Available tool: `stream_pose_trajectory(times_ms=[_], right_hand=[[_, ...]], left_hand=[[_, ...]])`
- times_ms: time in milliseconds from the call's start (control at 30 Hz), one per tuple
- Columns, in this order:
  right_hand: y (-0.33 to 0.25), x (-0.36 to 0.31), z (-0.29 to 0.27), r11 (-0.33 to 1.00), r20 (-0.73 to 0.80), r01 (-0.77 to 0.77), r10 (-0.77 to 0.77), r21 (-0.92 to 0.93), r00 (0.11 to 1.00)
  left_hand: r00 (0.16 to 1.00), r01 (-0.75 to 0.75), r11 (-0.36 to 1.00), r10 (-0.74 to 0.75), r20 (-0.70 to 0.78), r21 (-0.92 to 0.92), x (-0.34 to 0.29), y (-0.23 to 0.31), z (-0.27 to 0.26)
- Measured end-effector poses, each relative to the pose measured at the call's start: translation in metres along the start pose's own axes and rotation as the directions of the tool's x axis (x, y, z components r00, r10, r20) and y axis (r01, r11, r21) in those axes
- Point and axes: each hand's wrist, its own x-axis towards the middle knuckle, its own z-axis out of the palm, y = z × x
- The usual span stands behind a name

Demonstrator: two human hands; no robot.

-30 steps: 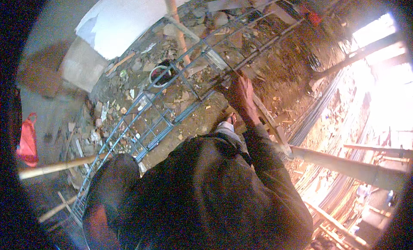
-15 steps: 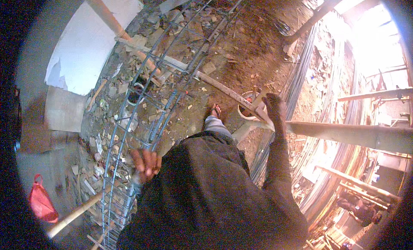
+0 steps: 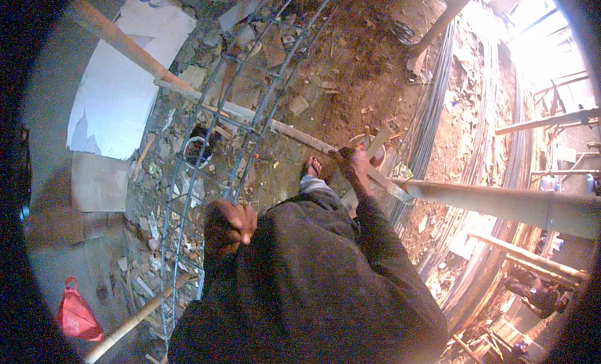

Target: The person uses pliers to twist wire ties around the joints of a metal ladder frame, securing the rungs to the side rails. The person works along the length of the ladder, repeatedly bending and tightening wire at multiple connection points.

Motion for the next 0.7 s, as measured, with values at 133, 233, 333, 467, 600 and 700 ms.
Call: stream_pose_trajectory(times_ms=[133,233,333,467,600,700], right_hand=[[0.000,0.015,0.031,0.998,-0.102,-0.063,0.061,-0.016,0.993],[-0.013,0.015,0.012,0.988,-0.054,0.021,-0.013,0.156,0.998],[-0.063,0.005,-0.029,0.890,-0.180,0.032,0.056,0.454,0.982],[-0.136,-0.031,-0.114,0.574,-0.443,0.332,0.060,0.749,0.895],[-0.188,-0.091,-0.164,0.391,-0.538,0.527,-0.093,0.755,0.838],[-0.201,-0.132,-0.172,0.529,-0.498,0.706,-0.501,0.471,0.708]], left_hand=[[0.975,0.195,0.967,-0.172,-0.143,0.166,0.009,0.002,0.005],[0.878,0.435,0.856,-0.335,-0.342,0.279,0.014,0.001,0.006],[0.864,0.459,0.829,-0.332,-0.378,0.321,0.025,-0.015,-0.004],[0.803,0.557,0.827,-0.514,-0.302,0.075,0.045,-0.053,-0.024],[0.660,0.734,0.666,-0.746,-0.090,-0.136,0.067,-0.067,-0.020],[0.825,0.555,0.668,-0.519,0.224,-0.495,0.092,-0.063,-0.001]])
